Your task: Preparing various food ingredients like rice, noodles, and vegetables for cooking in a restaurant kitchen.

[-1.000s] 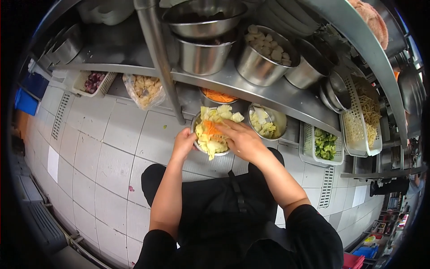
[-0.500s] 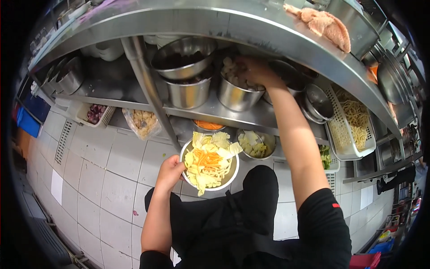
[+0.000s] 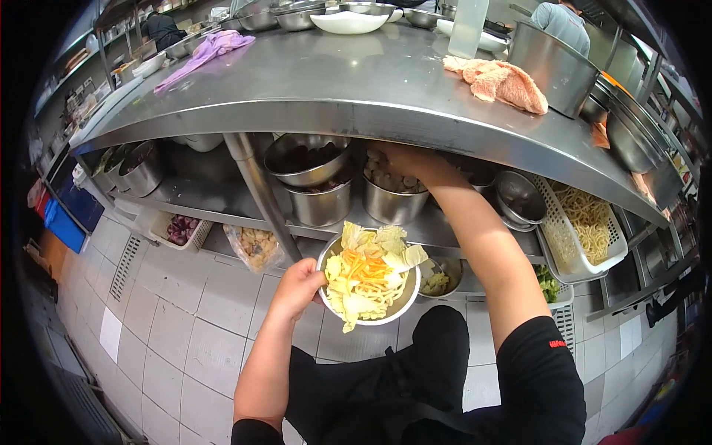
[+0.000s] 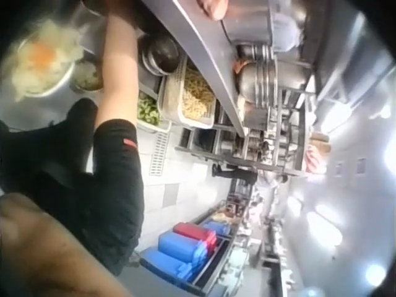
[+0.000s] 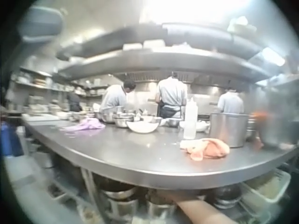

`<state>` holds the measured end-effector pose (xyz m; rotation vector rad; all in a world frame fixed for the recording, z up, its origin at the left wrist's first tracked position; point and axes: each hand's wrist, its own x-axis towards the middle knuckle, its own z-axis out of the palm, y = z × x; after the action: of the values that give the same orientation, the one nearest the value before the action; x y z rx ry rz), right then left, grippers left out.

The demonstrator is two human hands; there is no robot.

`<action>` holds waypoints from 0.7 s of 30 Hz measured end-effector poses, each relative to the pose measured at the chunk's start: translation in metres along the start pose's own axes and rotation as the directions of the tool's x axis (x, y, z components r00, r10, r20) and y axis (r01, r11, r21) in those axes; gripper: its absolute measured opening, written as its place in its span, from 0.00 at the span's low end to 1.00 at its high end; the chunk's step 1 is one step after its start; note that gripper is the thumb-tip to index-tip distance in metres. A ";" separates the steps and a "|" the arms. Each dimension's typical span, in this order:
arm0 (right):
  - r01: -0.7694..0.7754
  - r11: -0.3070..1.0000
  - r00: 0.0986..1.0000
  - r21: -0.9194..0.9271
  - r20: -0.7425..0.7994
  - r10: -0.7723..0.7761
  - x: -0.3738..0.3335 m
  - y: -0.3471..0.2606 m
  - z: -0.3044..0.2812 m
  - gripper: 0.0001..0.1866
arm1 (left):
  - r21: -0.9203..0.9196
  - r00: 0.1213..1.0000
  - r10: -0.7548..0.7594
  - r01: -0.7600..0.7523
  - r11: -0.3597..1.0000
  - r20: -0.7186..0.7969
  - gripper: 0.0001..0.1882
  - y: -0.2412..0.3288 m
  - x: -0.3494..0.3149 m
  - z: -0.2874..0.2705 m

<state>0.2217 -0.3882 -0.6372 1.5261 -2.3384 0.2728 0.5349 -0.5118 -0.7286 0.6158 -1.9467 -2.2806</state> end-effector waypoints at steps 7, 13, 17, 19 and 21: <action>0.032 0.980 0.975 0.195 -0.222 0.012 0.006 0.019 0.018 0.12 | -0.017 1.000 0.014 -0.014 1.000 0.015 0.03 0.014 0.018 0.003; 0.107 0.947 0.929 0.304 -0.370 0.014 -0.010 0.021 -0.008 0.13 | -0.035 1.000 0.017 -0.016 0.999 0.017 0.04 0.028 0.023 0.014; -0.265 0.663 0.934 0.700 0.015 0.357 -0.084 -0.072 -0.072 0.19 | -0.005 0.999 0.027 -0.027 1.000 0.036 0.04 0.037 0.024 0.017; -0.009 0.917 0.993 0.398 -0.103 0.054 -0.116 -0.098 -0.070 0.24 | 0.006 0.998 0.031 -0.032 0.999 0.055 0.05 0.036 0.027 0.022; -0.064 0.908 0.996 0.415 0.076 0.035 -0.132 -0.128 -0.076 0.24 | -0.013 0.998 0.028 -0.027 1.000 0.051 0.05 0.028 0.029 0.017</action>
<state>0.4002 -0.3022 -0.6191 1.6812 -2.4864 0.7925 0.4972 -0.5104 -0.7066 0.5312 -1.9499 -2.3122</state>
